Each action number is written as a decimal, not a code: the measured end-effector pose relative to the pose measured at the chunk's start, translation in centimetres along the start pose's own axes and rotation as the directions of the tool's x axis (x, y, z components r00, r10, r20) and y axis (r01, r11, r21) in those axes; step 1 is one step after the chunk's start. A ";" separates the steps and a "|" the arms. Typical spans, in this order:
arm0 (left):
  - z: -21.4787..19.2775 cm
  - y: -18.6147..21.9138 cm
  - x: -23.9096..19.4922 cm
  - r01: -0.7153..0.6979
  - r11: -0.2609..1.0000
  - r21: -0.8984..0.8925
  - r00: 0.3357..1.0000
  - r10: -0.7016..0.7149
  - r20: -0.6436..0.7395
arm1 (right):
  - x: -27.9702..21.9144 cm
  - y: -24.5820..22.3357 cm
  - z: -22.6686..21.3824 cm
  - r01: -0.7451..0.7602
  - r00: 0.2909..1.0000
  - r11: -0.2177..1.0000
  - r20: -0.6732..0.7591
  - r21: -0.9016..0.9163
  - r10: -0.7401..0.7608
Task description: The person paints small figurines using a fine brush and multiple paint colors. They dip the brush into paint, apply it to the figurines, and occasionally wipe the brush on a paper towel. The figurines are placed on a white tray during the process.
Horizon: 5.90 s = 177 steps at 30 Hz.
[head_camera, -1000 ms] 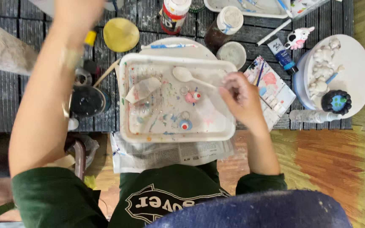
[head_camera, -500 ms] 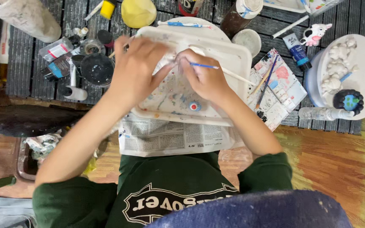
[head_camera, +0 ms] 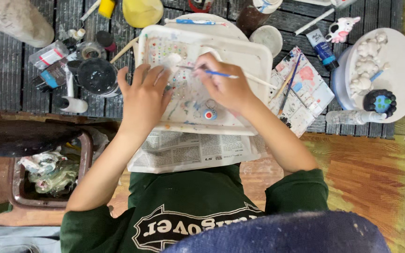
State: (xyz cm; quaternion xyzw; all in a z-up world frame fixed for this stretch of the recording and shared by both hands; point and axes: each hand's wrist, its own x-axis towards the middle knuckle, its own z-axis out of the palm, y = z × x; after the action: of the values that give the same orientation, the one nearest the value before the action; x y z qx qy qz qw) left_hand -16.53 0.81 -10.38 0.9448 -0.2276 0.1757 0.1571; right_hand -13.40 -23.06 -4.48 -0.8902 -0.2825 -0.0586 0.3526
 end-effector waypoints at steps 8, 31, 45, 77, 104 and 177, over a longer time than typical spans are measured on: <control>-2.4 1.8 -0.1 0.031 0.983 -0.182 0.998 -0.020 0.061 | -8.3 3.2 -5.4 -0.047 0.915 0.941 -0.363 0.335 0.175; -0.7 8.0 -3.0 -0.030 0.925 -0.380 0.985 0.091 0.144 | -31.0 19.9 -3.7 -0.450 0.147 0.821 -0.878 0.352 0.456; -0.7 7.9 -2.9 -0.018 0.927 -0.374 0.983 0.084 0.161 | -30.1 19.6 -4.5 -0.492 0.210 0.813 -0.864 0.312 0.458; -0.2 7.8 -2.7 -0.051 0.944 -0.324 0.994 0.081 0.079 | -23.1 3.2 10.1 0.091 0.687 0.902 -0.682 0.423 0.251; 0.6 7.3 -3.2 -0.068 0.949 -0.307 0.996 0.084 0.040 | -18.9 2.0 7.8 -0.021 0.807 0.991 -0.584 0.129 0.093; 0.3 7.6 -3.0 -0.034 0.947 -0.321 0.998 0.051 0.043 | -19.2 2.4 7.7 -0.023 0.801 0.982 -0.584 0.188 0.131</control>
State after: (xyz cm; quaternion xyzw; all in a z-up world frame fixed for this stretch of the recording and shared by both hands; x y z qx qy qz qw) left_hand -22.60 -4.60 -10.23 0.9058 -0.2774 0.1157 0.2985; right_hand -28.85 -28.21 -17.44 -0.8041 -0.1254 -0.2951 0.5006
